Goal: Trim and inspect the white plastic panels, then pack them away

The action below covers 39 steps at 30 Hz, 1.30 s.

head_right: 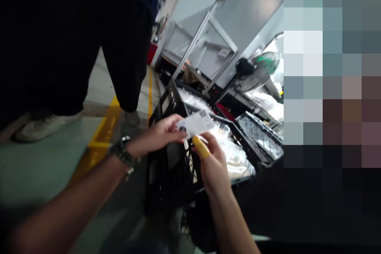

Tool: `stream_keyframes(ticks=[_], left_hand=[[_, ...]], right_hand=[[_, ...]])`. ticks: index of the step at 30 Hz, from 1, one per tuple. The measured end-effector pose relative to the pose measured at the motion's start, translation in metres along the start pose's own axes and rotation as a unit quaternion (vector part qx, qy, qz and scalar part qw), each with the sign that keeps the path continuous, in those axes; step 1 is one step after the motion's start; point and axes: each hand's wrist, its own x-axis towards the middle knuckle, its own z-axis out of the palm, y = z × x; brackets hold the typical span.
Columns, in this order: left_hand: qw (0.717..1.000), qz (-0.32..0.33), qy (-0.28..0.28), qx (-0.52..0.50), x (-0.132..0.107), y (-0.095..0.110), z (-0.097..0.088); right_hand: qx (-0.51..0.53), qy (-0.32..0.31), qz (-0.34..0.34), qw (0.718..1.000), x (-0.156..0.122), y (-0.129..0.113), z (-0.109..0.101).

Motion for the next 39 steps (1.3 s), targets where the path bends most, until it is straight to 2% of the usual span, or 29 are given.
stream_keyframes(ticks=[4, 6, 8, 10, 12, 14, 16, 19, 23, 25, 27, 30, 33, 36, 39], left_hand=[[0.996, -0.039, 0.031, 0.068, -0.001, -0.001, -0.028], [0.995, -0.036, 0.024, 0.088, -0.001, 0.000, -0.035], [0.992, -0.021, 0.026, 0.123, -0.001, -0.001, -0.036], [0.984, -0.007, 0.029, 0.174, -0.002, -0.003, -0.035], [0.974, 0.003, 0.021, 0.225, -0.002, -0.004, -0.034], [0.964, 0.006, 0.011, 0.267, -0.002, -0.007, -0.038], [0.954, -0.005, 0.018, 0.300, 0.001, -0.012, -0.046], [0.938, -0.053, 0.061, 0.336, 0.005, -0.031, -0.066], [0.906, -0.184, 0.116, 0.363, -0.009, -0.084, -0.082], [0.896, -0.246, 0.114, 0.351, -0.020, -0.117, -0.077], [0.895, -0.288, 0.099, 0.325, -0.023, -0.146, -0.062], [0.902, -0.309, 0.093, 0.289, -0.010, -0.175, -0.038], [0.912, -0.300, 0.080, 0.268, 0.012, -0.185, -0.022], [0.916, -0.292, 0.068, 0.268, 0.022, -0.187, -0.016], [0.916, -0.287, 0.072, 0.272, 0.022, -0.189, -0.016]], right_hand=[[-0.099, 0.011, -0.115, 0.988, 0.022, -0.015, -0.022], [-0.209, -0.022, -0.180, 0.961, 0.029, -0.023, -0.025], [-0.337, -0.063, -0.267, 0.900, 0.034, -0.029, -0.020], [-0.444, -0.101, -0.365, 0.812, 0.039, -0.035, -0.007], [-0.521, -0.165, -0.411, 0.730, 0.046, -0.039, 0.010], [-0.586, -0.252, -0.381, 0.669, 0.055, -0.040, 0.028], [-0.637, -0.312, -0.327, 0.624, 0.062, -0.036, 0.044], [-0.693, -0.331, -0.256, 0.587, 0.069, -0.024, 0.065], [-0.746, -0.324, -0.185, 0.551, 0.078, 0.010, 0.089], [-0.766, -0.337, -0.162, 0.523, 0.084, 0.030, 0.101], [-0.789, -0.343, -0.144, 0.488, 0.091, 0.047, 0.109], [-0.813, -0.357, -0.136, 0.440, 0.100, 0.054, 0.111], [-0.816, -0.385, -0.149, 0.405, 0.102, 0.047, 0.100], [-0.814, -0.400, -0.164, 0.389, 0.095, 0.042, 0.084], [-0.810, -0.401, -0.173, 0.392, 0.088, 0.044, 0.073]])
